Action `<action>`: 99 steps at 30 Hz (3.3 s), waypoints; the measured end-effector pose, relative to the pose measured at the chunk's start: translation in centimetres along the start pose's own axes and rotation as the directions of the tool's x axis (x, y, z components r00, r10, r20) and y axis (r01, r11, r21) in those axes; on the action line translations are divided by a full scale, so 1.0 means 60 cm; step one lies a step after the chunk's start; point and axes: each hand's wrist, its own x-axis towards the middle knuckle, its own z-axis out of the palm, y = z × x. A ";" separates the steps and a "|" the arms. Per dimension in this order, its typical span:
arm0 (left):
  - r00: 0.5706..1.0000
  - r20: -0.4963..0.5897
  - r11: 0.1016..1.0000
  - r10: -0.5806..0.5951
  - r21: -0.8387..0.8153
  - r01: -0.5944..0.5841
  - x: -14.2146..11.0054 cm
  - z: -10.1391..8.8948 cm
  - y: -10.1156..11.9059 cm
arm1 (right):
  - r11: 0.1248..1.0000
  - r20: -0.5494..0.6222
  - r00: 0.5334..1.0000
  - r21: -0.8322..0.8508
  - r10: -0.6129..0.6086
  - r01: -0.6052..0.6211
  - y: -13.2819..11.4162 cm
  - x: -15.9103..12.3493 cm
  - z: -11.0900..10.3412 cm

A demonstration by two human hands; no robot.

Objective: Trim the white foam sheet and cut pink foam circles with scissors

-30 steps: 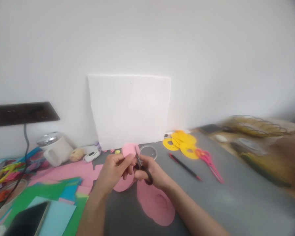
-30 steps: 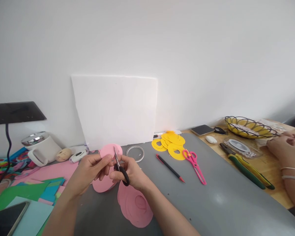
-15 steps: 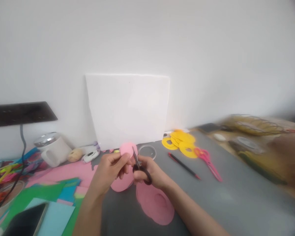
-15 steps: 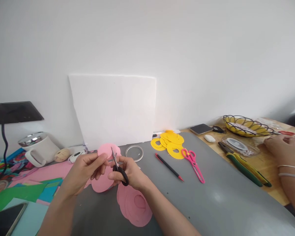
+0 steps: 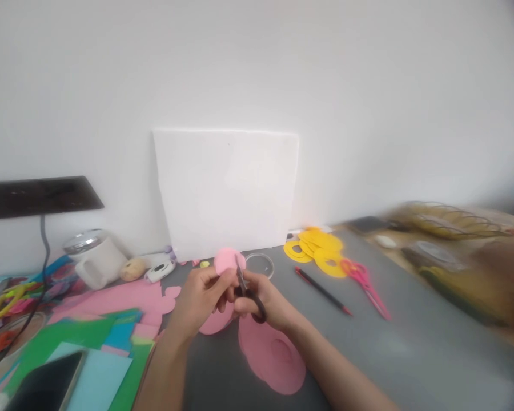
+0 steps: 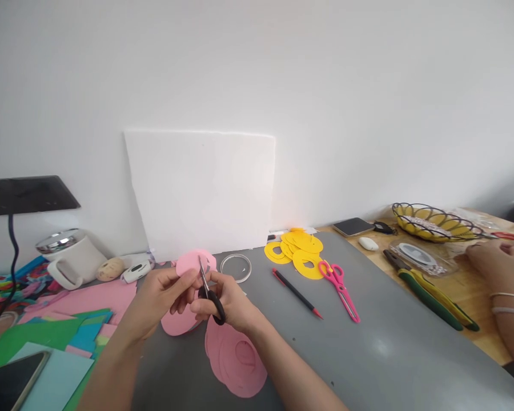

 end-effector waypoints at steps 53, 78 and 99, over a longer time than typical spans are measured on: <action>0.998 0.059 0.999 -0.014 0.037 0.012 -0.005 -0.006 0.012 | 0.993 0.069 0.994 0.090 -0.083 0.077 -0.003 0.000 0.005; 1.000 -0.002 1.000 -0.008 0.001 0.008 -0.011 -0.015 0.019 | 1.000 0.004 1.000 -0.028 0.008 -0.008 -0.005 -0.002 0.004; 1.000 -0.016 1.000 0.008 0.001 -0.008 -0.011 -0.016 0.017 | 0.998 -0.004 1.000 -0.056 0.031 -0.031 -0.002 -0.006 0.006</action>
